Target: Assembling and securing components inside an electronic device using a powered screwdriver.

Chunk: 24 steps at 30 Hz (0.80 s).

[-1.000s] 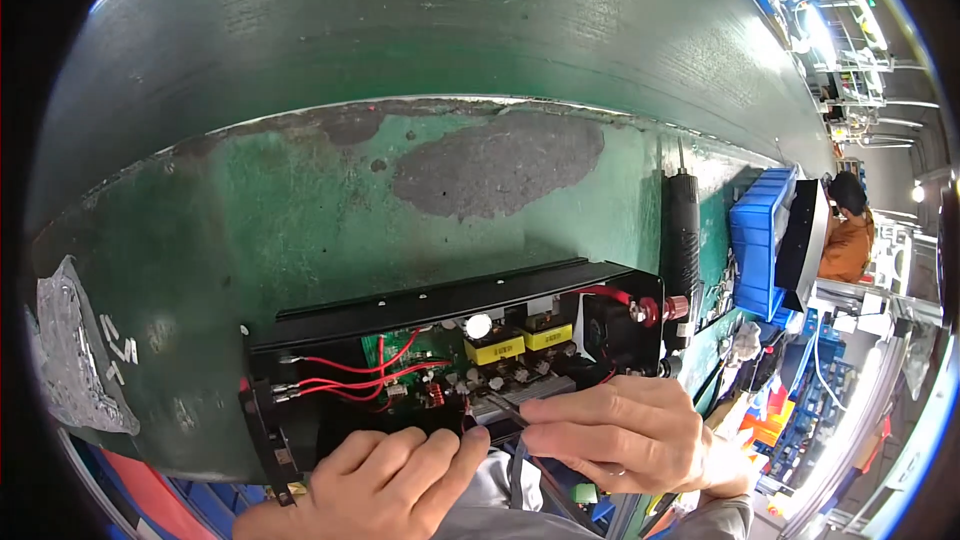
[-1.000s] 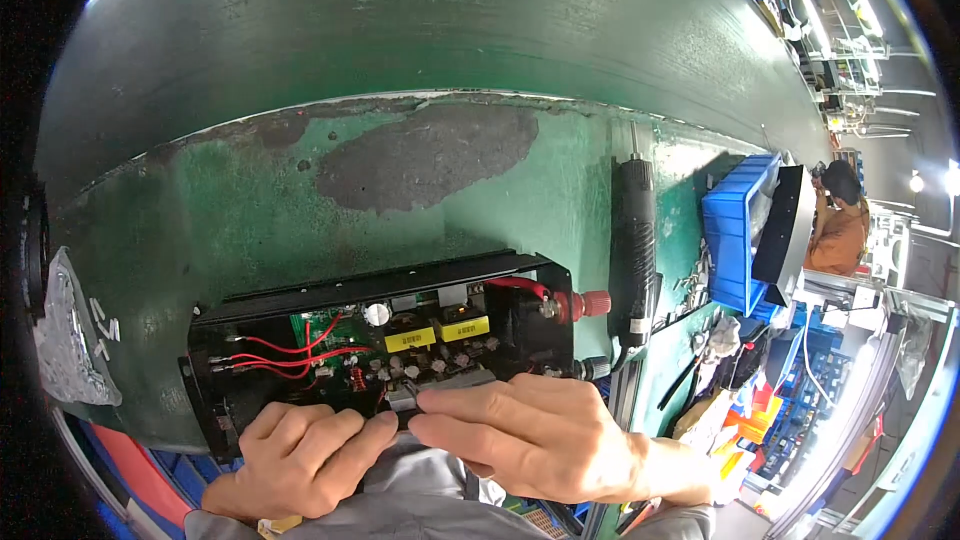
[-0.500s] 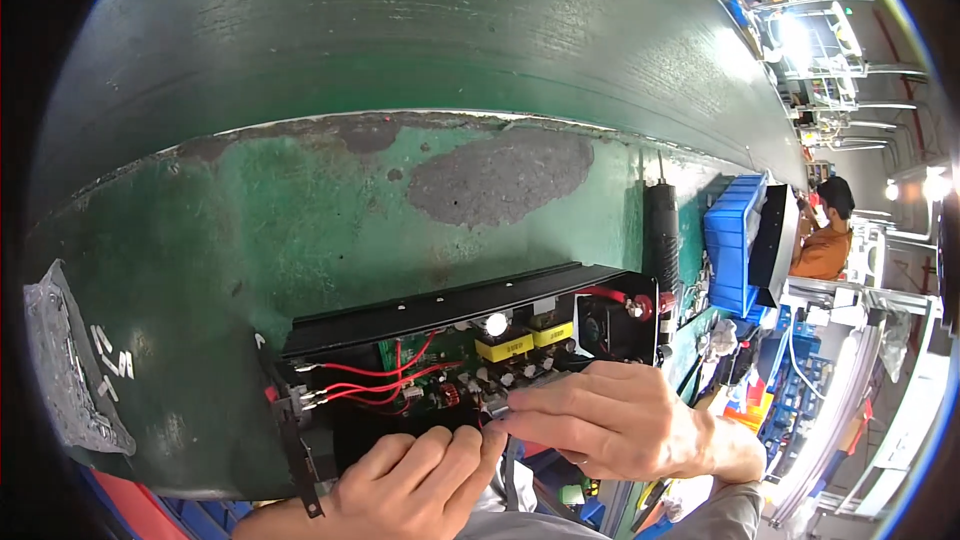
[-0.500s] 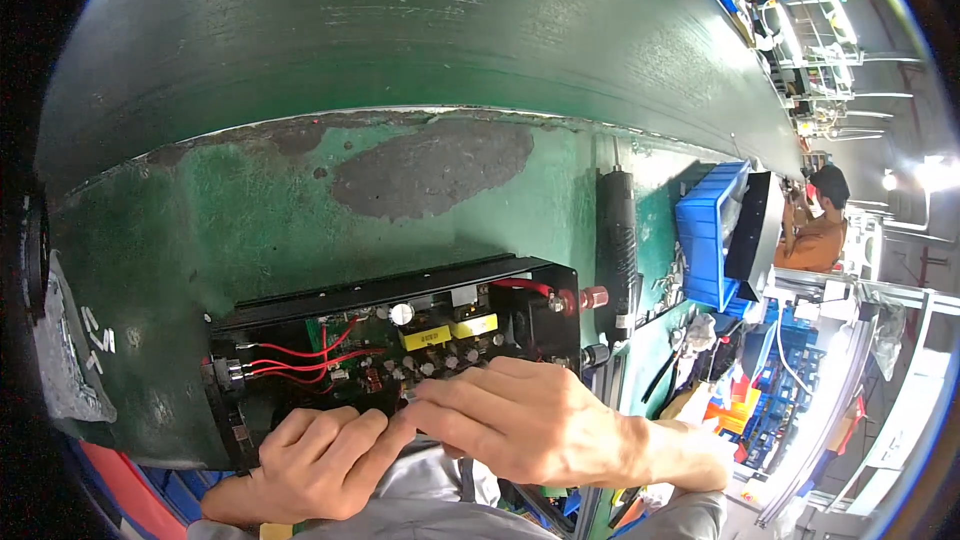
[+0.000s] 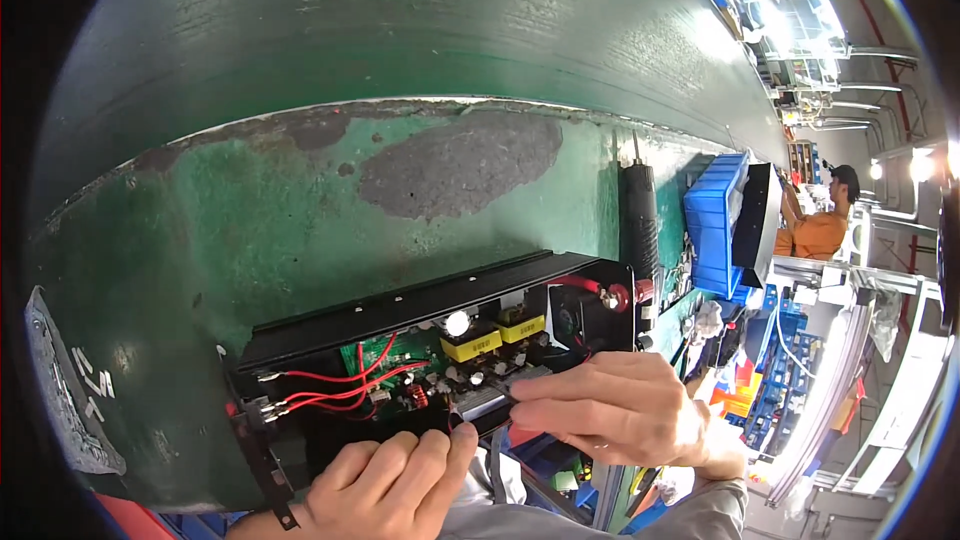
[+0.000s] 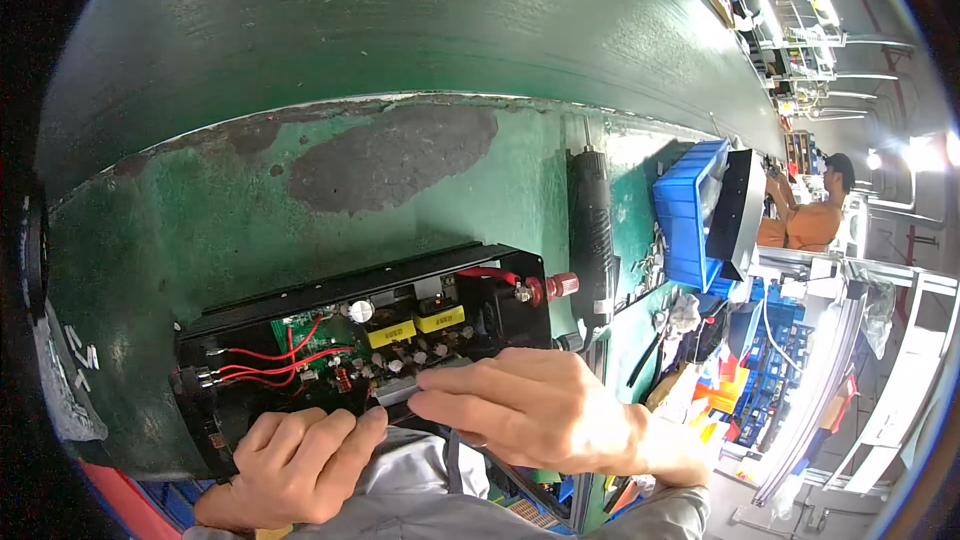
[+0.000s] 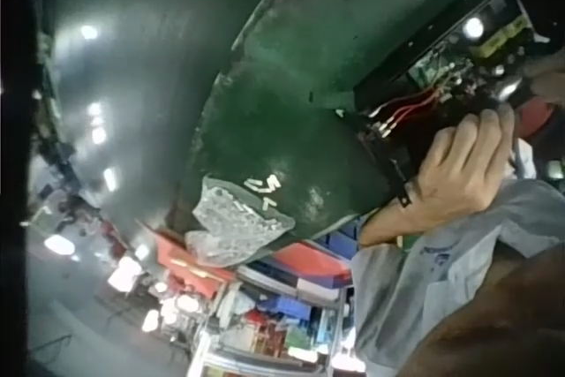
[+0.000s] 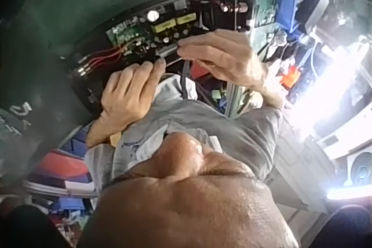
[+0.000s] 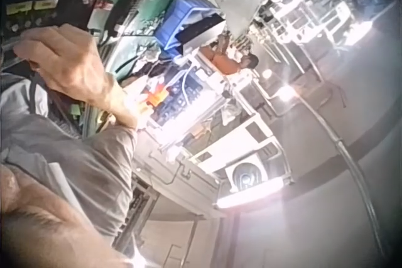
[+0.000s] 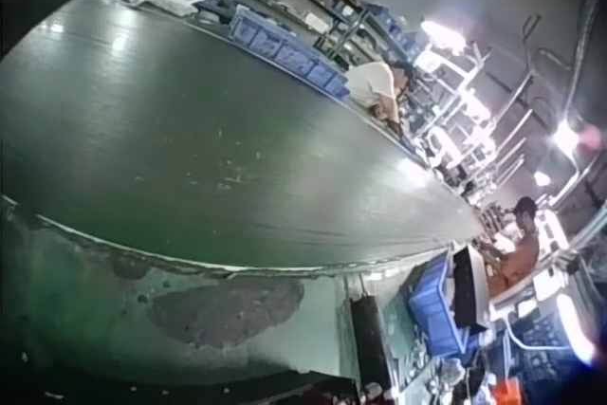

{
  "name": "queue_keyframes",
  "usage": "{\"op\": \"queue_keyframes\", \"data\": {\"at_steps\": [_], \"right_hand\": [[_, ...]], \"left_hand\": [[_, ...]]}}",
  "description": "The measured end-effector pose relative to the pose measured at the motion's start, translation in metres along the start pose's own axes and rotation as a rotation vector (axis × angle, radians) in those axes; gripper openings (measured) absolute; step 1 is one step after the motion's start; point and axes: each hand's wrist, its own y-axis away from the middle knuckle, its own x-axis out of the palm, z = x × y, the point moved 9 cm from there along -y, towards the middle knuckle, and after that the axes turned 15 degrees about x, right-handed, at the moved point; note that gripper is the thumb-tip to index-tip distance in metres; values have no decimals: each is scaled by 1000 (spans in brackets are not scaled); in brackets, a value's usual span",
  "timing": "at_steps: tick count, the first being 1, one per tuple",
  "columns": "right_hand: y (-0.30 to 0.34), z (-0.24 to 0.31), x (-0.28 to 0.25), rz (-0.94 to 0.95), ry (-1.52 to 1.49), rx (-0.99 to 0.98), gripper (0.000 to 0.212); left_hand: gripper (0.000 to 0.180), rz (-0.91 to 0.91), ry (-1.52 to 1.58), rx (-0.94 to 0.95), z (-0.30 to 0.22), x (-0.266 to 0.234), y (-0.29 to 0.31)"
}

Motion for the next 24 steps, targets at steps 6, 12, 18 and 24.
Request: {"op": "queue_keyframes", "data": {"at_steps": [6, 12, 18, 24], "right_hand": [[-10, -3, 5, 115, -20, -22, 44], [-10, -1, 3, 109, 55, -93, 38], [-15, -14, -7, 60, -17, -108, 31], [-8, -22, -38, -124, -252, 0, 6]], "left_hand": [[26, 2, -12, -20, -1, 2, -1], [26, 15, -6, -12, -1, 3, 0], [28, 28, -7, -25, 0, 4, 0], [30, -15, 13, -59, 0, 1, -3]]}}
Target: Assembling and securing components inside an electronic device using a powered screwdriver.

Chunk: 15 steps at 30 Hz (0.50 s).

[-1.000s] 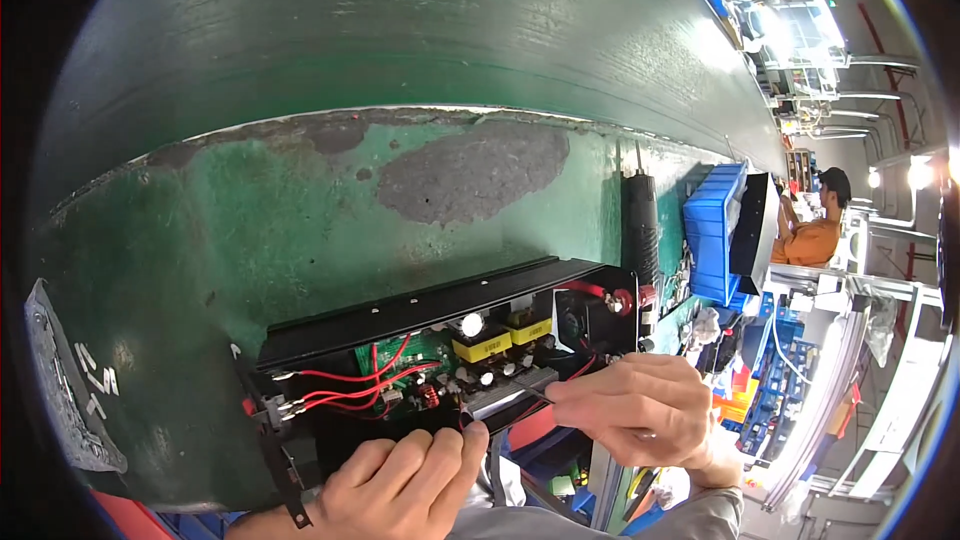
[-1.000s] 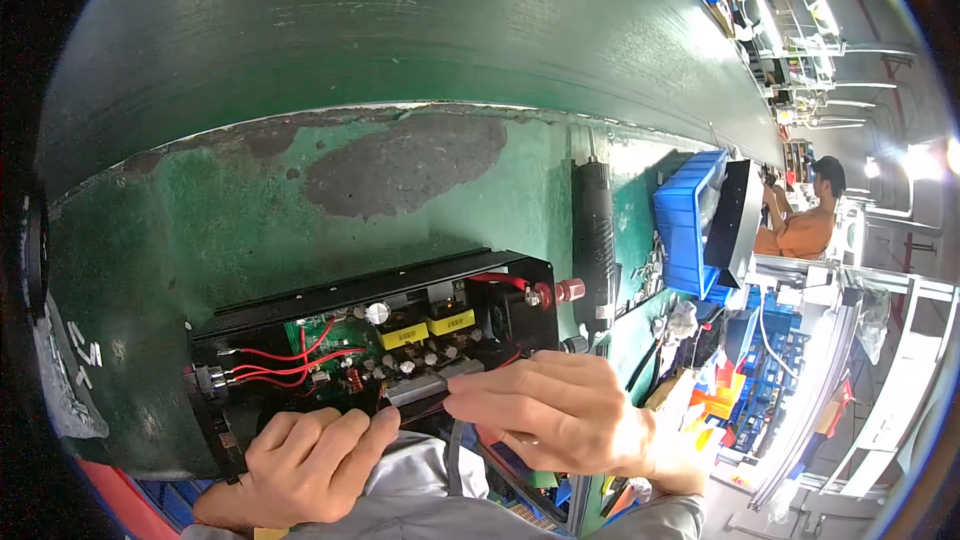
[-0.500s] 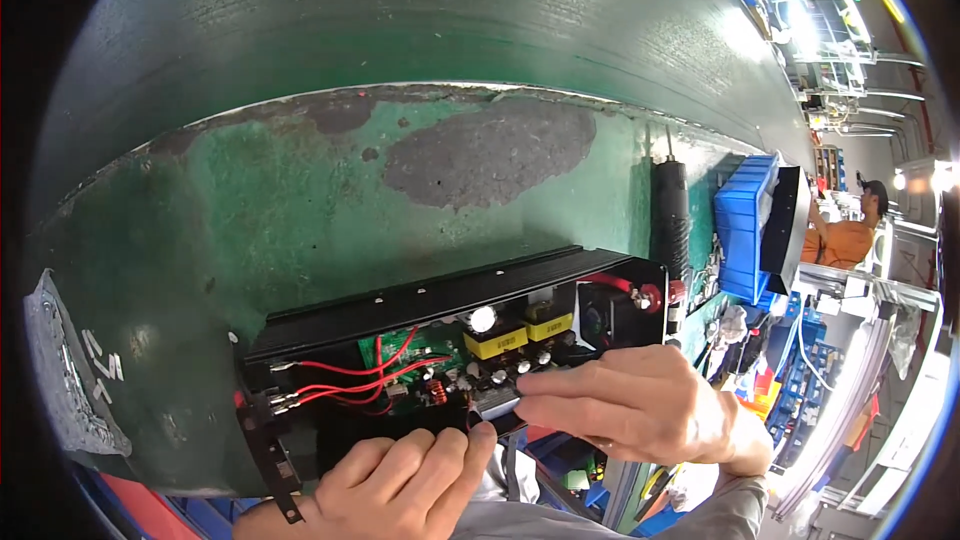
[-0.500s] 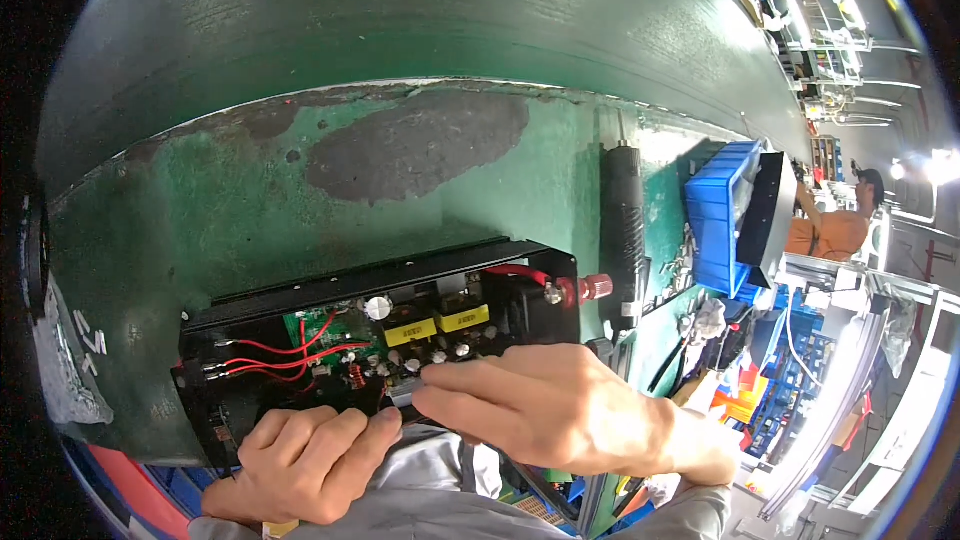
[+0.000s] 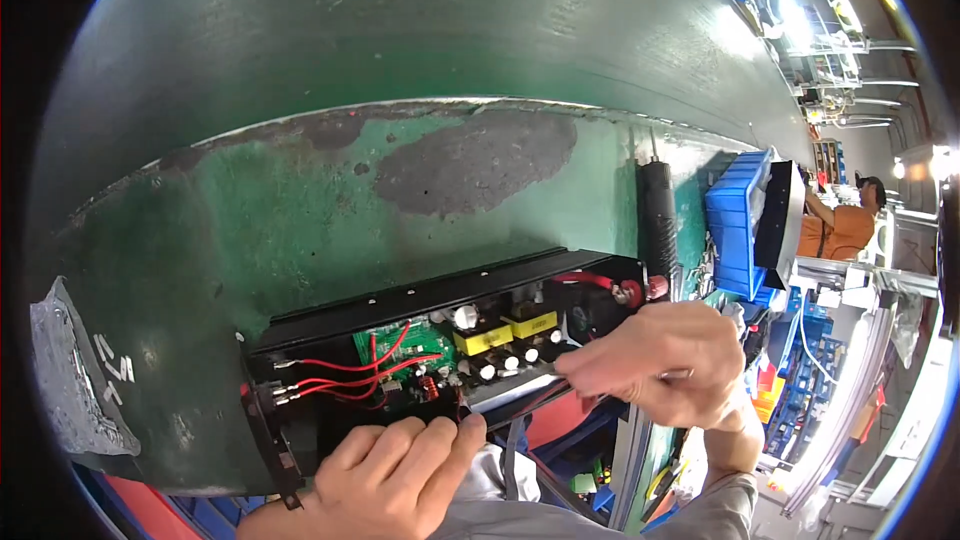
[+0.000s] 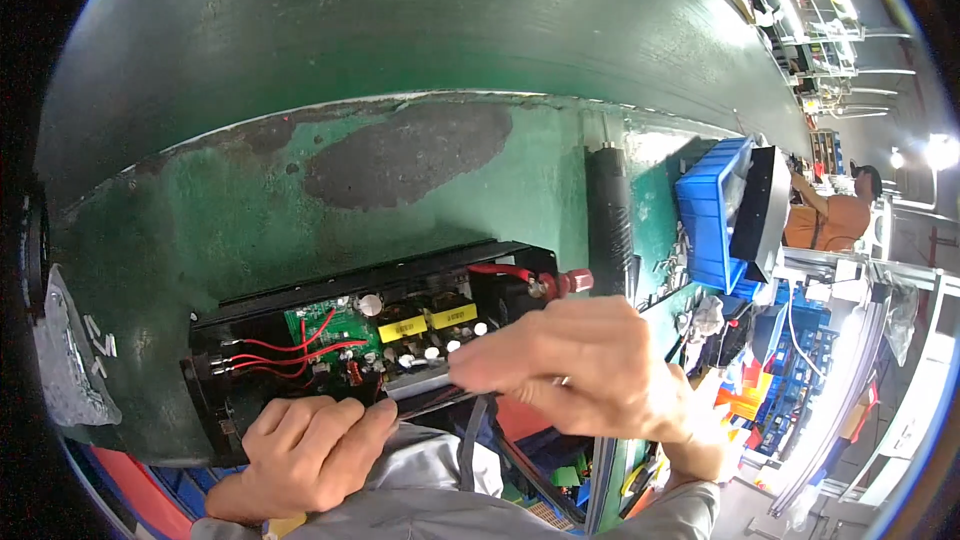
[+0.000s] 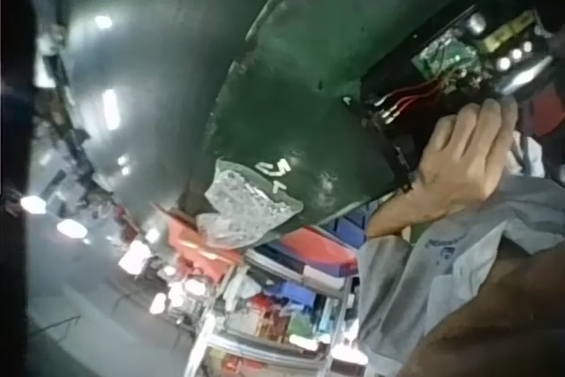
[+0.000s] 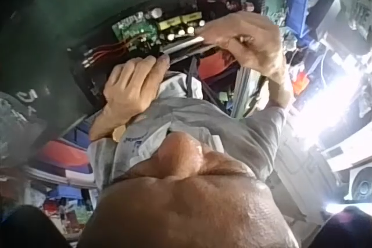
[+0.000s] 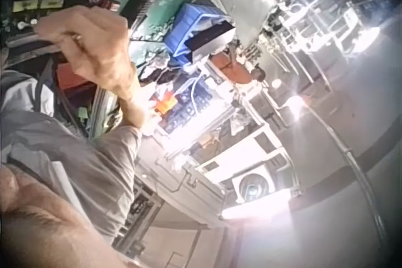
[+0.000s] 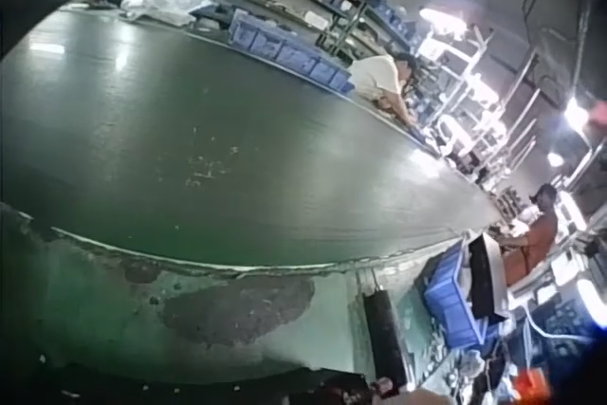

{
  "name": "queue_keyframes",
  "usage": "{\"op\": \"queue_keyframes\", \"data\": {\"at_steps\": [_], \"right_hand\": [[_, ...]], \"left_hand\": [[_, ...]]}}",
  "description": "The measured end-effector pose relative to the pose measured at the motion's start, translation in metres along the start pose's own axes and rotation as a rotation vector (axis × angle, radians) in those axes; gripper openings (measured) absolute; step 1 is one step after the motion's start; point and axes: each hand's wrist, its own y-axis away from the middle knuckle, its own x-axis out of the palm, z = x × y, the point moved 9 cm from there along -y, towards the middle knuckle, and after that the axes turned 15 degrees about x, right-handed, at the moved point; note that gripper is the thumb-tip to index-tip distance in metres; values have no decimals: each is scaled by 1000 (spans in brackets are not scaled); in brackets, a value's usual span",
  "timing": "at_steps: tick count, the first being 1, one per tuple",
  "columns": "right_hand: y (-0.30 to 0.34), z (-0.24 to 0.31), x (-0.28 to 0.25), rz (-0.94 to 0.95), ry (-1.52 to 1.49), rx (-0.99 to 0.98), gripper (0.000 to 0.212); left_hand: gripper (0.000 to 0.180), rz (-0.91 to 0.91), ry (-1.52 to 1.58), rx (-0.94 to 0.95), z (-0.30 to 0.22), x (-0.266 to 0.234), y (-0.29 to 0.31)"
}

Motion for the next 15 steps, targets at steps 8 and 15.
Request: {"op": "queue_keyframes", "data": {"at_steps": [8, 15], "right_hand": [[52, 17, -26, -243, -14, -20, 14], [84, 25, -18, -301, -4, -38, 23]], "left_hand": [[41, -155, 182, -96, -6, -29, -37], [32, -284, 198, 10, -45, -30, -71]]}}
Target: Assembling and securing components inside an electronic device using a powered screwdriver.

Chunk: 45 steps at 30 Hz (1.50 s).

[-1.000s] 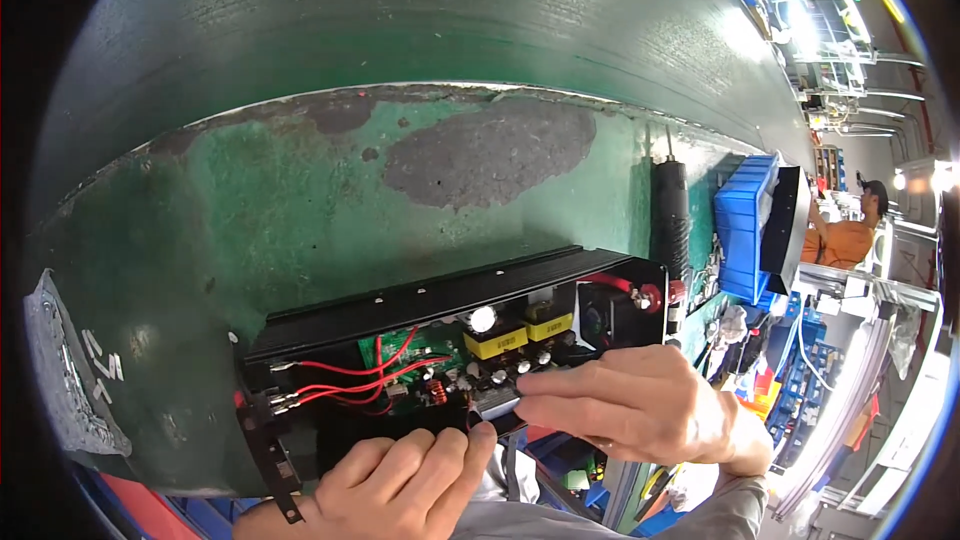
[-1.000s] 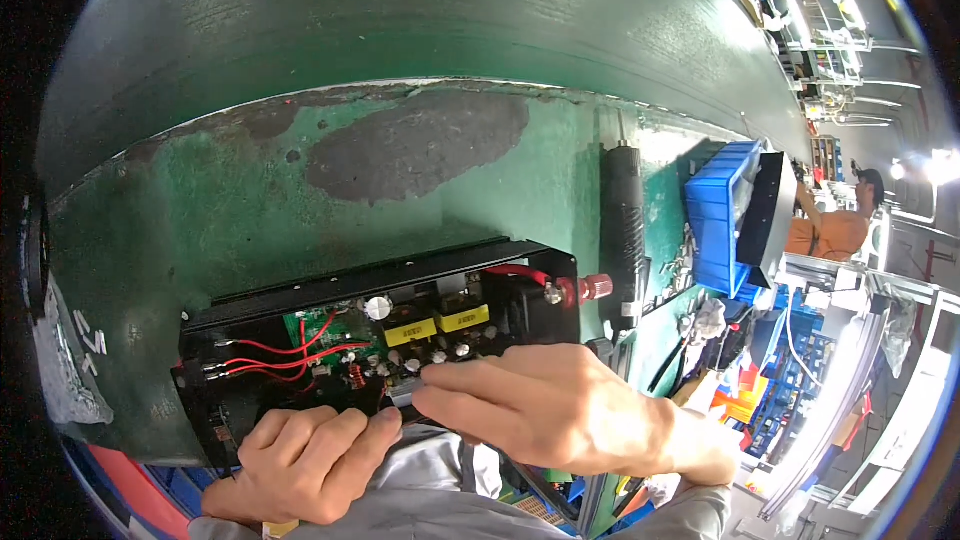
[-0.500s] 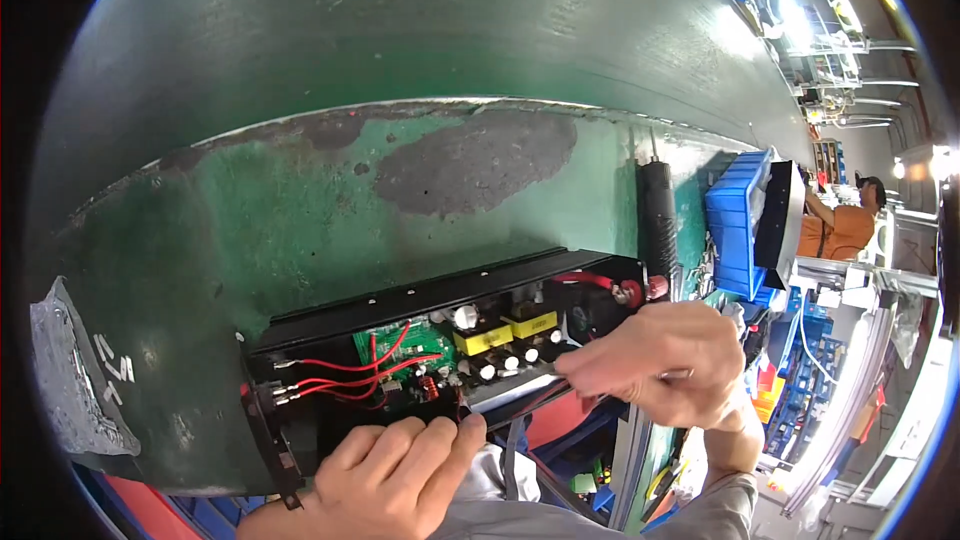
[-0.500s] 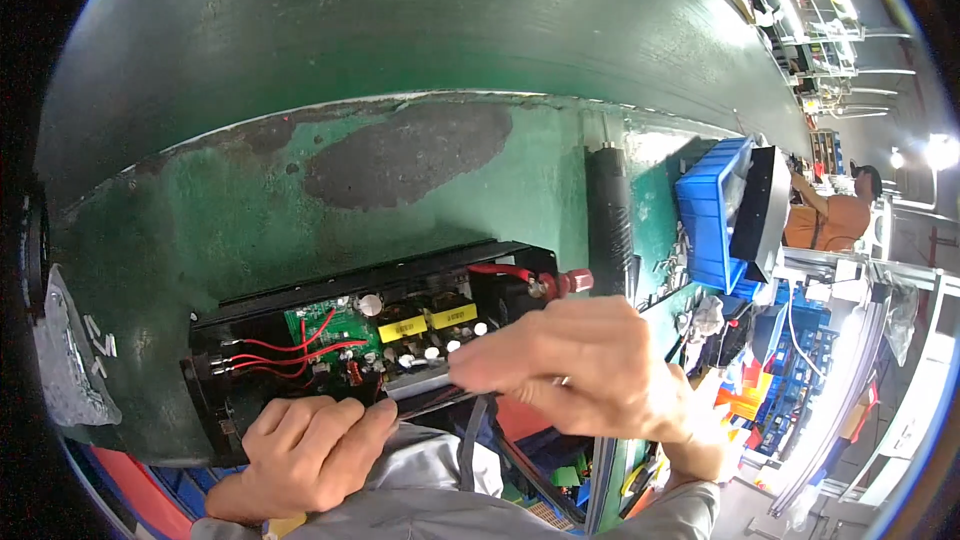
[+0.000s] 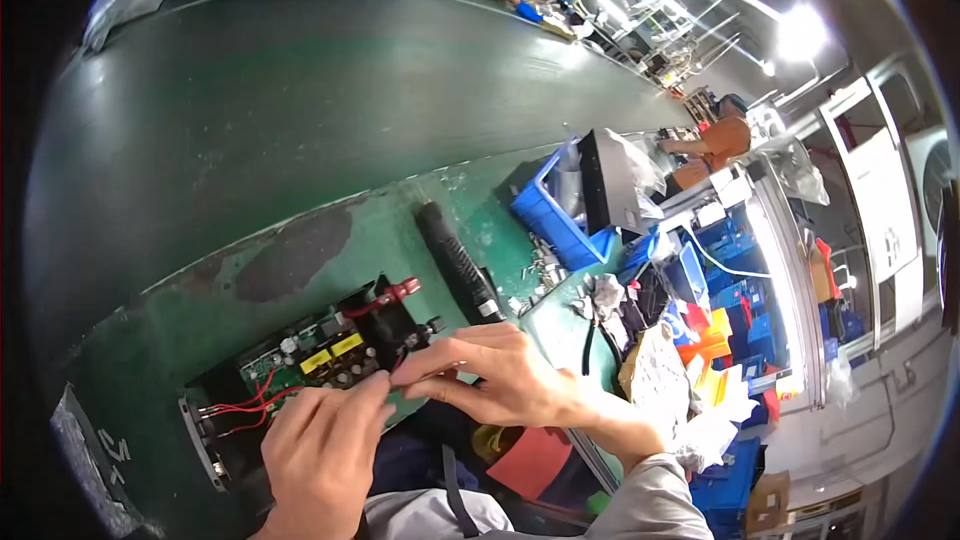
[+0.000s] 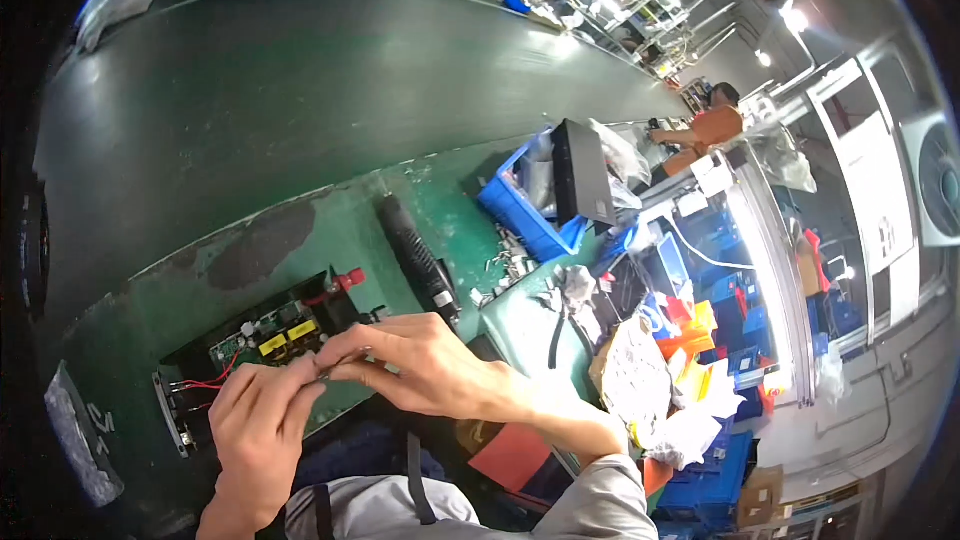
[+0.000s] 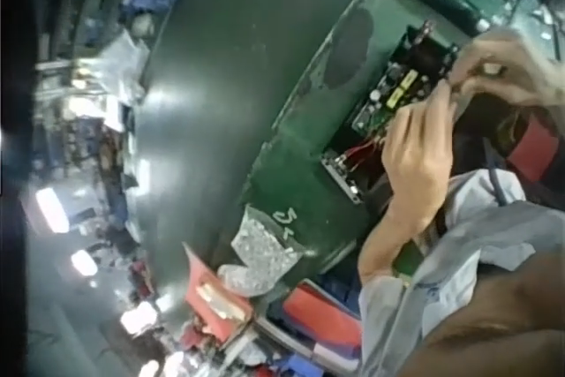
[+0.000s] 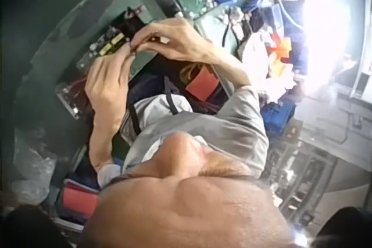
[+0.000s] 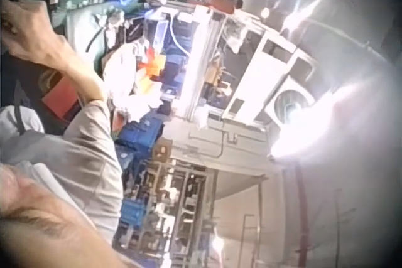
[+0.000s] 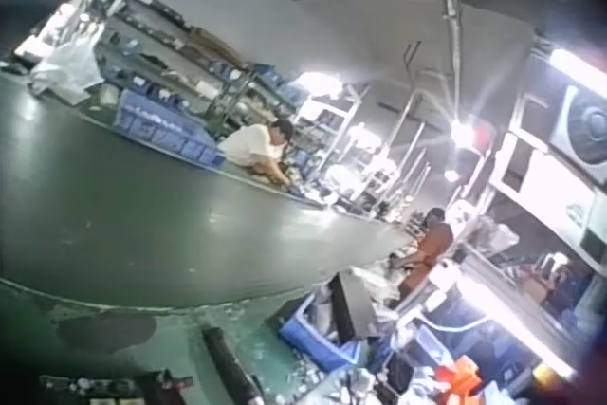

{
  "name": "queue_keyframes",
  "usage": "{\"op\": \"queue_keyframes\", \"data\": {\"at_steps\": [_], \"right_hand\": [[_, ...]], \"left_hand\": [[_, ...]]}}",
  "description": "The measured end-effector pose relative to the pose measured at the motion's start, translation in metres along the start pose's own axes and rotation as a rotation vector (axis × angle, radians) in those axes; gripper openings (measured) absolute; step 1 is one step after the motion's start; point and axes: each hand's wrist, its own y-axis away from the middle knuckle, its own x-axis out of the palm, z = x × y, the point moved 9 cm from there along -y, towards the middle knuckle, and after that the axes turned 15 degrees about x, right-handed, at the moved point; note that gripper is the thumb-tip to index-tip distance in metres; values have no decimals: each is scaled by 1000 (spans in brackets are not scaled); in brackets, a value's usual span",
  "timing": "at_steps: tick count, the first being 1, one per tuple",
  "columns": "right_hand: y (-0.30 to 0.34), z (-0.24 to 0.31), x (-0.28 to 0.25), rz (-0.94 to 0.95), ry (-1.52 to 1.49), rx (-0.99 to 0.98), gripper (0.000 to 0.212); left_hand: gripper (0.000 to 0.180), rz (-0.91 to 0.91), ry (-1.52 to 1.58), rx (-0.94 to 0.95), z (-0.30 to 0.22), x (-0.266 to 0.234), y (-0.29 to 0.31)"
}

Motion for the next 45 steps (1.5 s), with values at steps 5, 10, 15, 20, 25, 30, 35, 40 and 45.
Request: {"op": "queue_keyframes", "data": {"at_steps": [5, 10, 15, 20, 25, 30, 35, 40, 45], "right_hand": [[26, -4, -12, -78, -157, -2, 21], [45, -16, -12, -214, -241, 19, 17], [45, -40, 3, -223, -413, 92, 18], [41, -38, -7, -268, -376, 192, 16], [26, -36, -1, -302, -363, 117, 32], [38, -61, 40, -127, -578, 286, 30], [43, -50, 69, 68, -936, 412, 29], [38, -61, 73, -2, -887, 416, 20], [40, -72, 71, -41, -717, 497, 16]], "left_hand": [[31, -71, 26, -41, -21, 7, -10], [37, 0, 8, 36, -38, 13, -15], [43, 90, 2, -46, -22, 27, -11], [47, 76, 167, -101, -15, 40, -18], [27, 85, 173, -126, 7, 34, -10], [17, -95, 393, -422, 26, 16, 6], [15, -190, 486, -488, 26, 10, 27], [20, -80, 410, -372, 17, 9, 26], [16, -150, 510, -462, 24, 6, 38]]}}
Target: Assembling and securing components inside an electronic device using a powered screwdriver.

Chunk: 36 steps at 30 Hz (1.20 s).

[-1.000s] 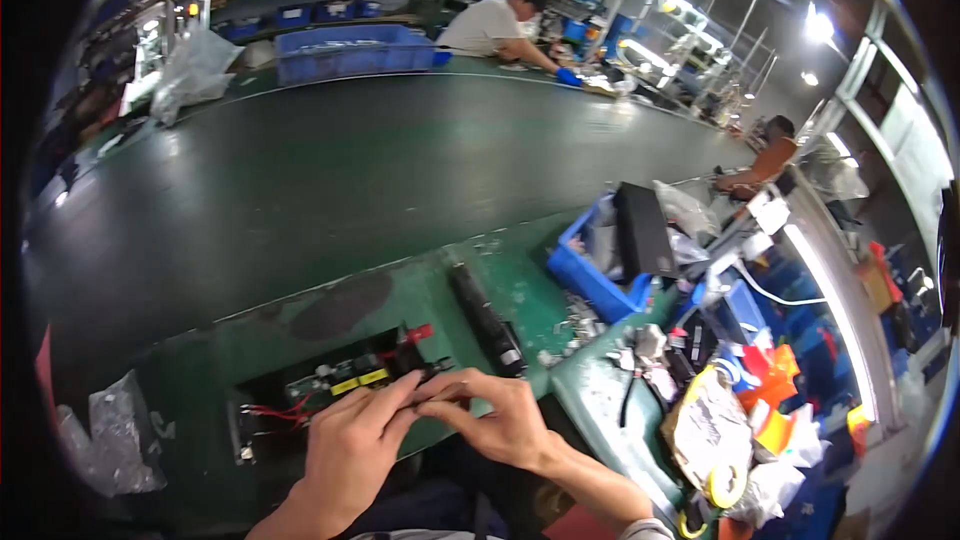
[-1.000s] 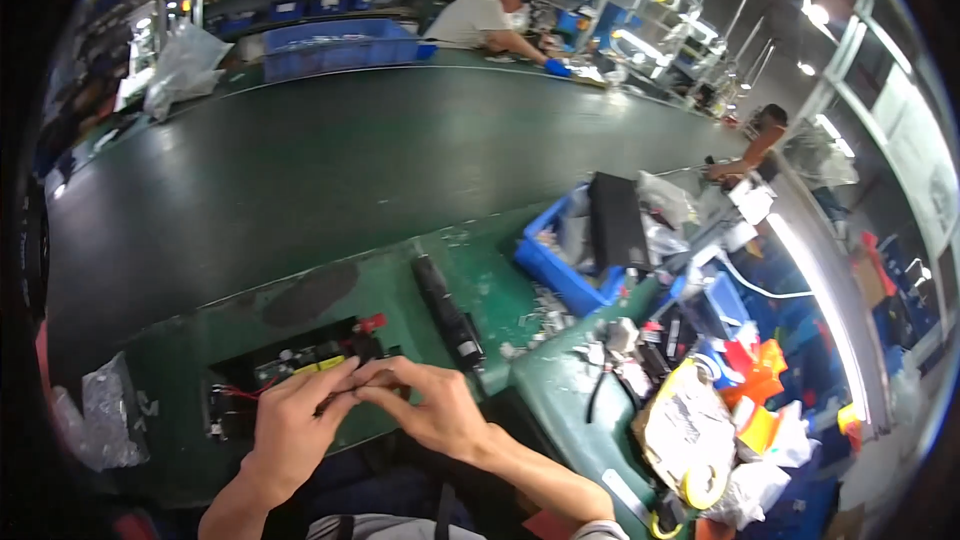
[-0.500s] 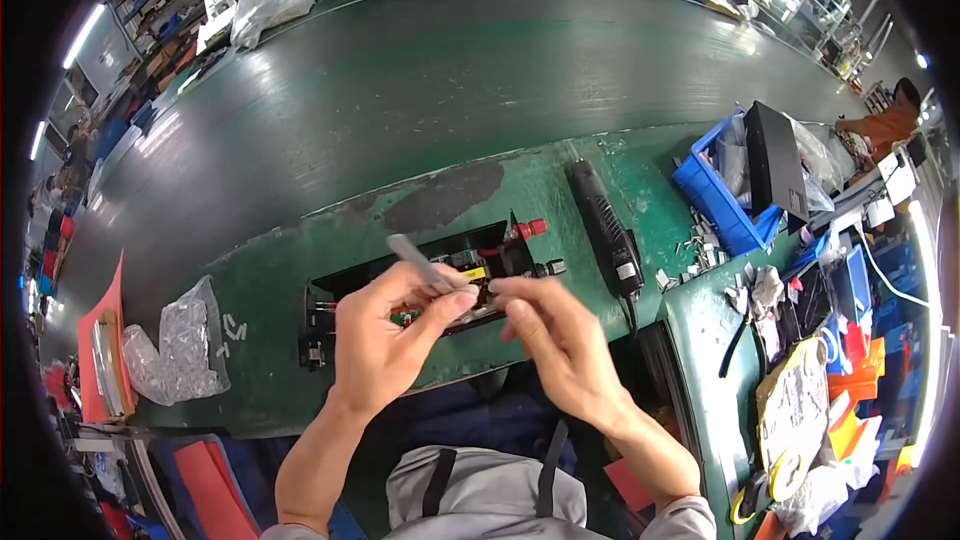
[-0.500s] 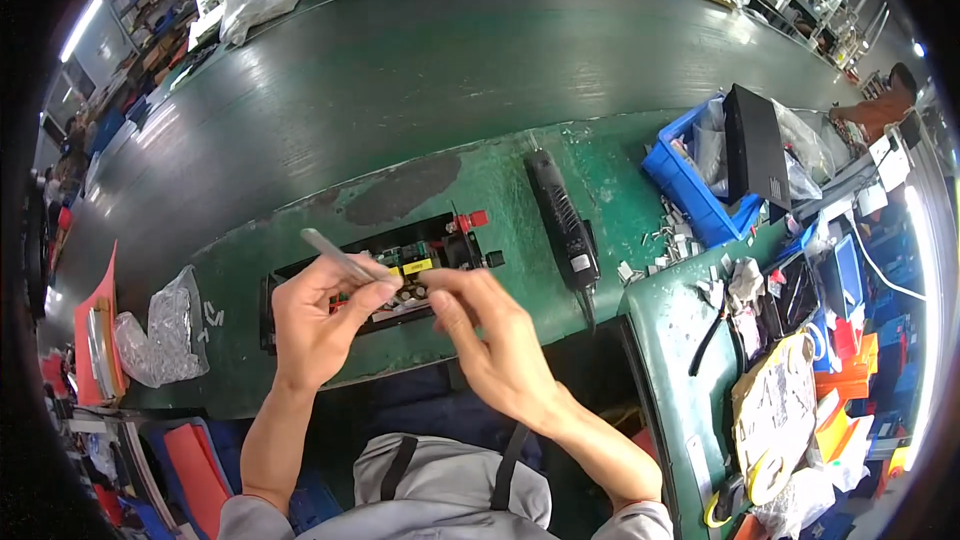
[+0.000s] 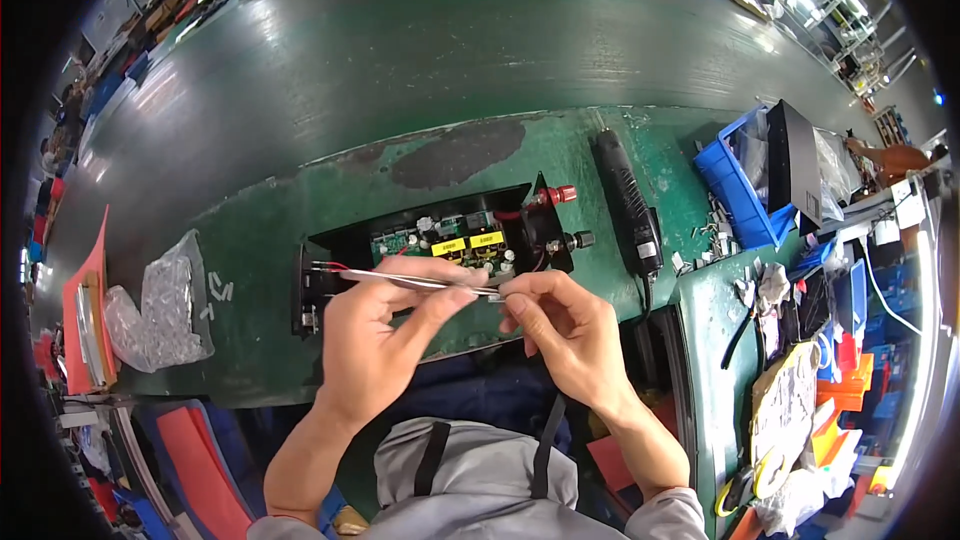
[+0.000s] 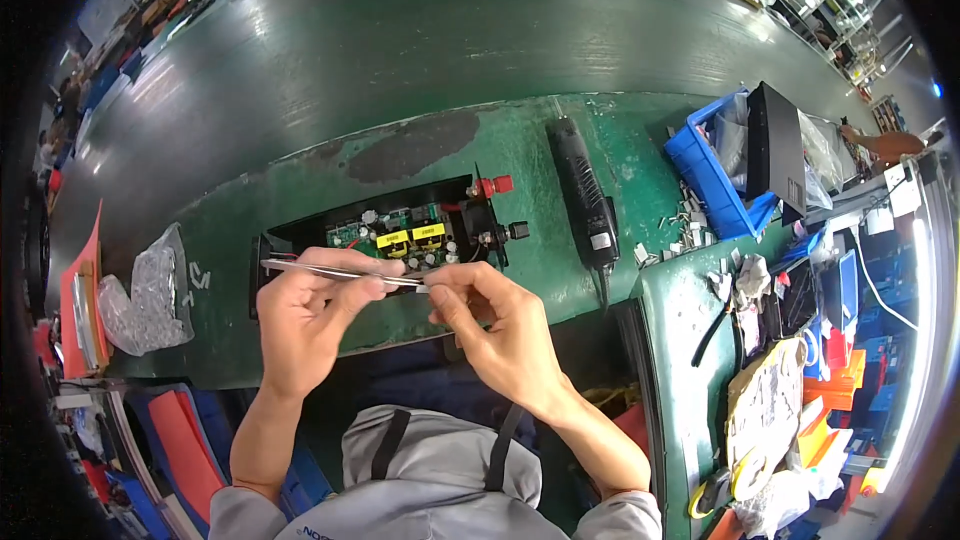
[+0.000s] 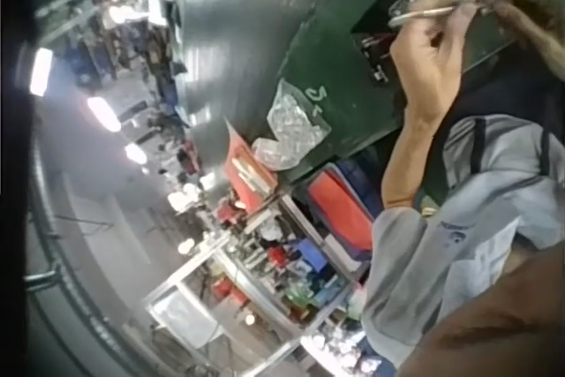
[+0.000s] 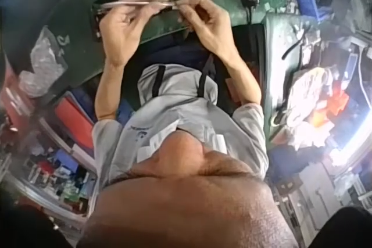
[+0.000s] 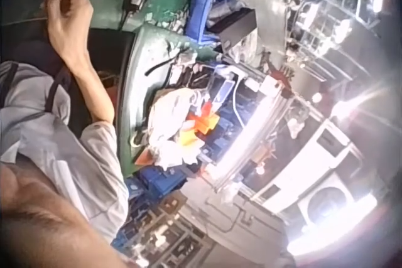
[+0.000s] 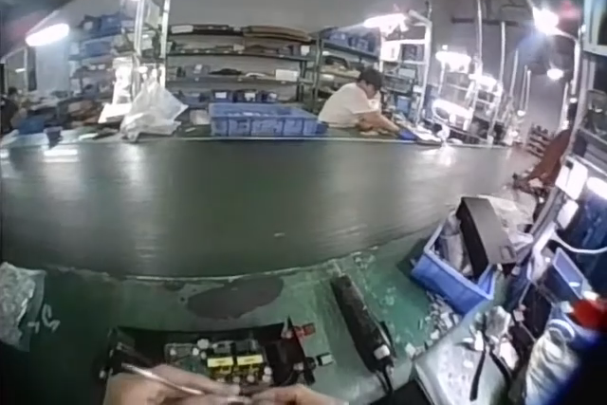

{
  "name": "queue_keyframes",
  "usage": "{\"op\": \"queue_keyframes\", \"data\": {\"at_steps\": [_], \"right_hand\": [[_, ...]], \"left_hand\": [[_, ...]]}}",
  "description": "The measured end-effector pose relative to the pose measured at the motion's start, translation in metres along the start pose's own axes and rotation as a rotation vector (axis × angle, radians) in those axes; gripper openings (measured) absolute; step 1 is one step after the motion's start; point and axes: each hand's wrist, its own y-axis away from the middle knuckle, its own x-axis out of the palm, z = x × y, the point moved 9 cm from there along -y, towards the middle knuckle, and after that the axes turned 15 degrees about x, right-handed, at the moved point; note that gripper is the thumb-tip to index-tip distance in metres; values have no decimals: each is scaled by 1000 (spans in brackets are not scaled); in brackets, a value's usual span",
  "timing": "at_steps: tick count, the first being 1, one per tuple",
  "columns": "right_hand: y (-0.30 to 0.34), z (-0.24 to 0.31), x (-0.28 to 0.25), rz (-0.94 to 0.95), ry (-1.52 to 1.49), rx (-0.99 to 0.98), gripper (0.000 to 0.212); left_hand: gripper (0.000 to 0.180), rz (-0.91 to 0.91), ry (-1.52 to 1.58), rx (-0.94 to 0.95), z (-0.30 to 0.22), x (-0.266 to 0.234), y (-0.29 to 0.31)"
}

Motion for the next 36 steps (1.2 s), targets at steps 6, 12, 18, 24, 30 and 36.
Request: {"op": "queue_keyframes", "data": {"at_steps": [6, 12, 18, 24, 30, 36], "right_hand": [[6, 9, 1, -57, 252, -269, 13], [8, 16, 5, -64, 256, -319, 13], [6, 18, 8, -59, 275, -348, 14], [1, 16, 10, -64, 280, -328, 18], [36, 19, -66, -698, 452, -540, 21], [10, 2, -115, -1004, 849, -412, 43]], "left_hand": [[21, -88, 173, -147, 10, -17, 9], [22, -48, 123, -233, 17, -24, 14], [19, -39, 2, -198, 18, -28, 14], [18, -3, -25, -198, 22, -23, 12], [8, -11, -434, 180, -6, -48, 5], [14, 112, -605, 324, -1, -50, 4]]}}
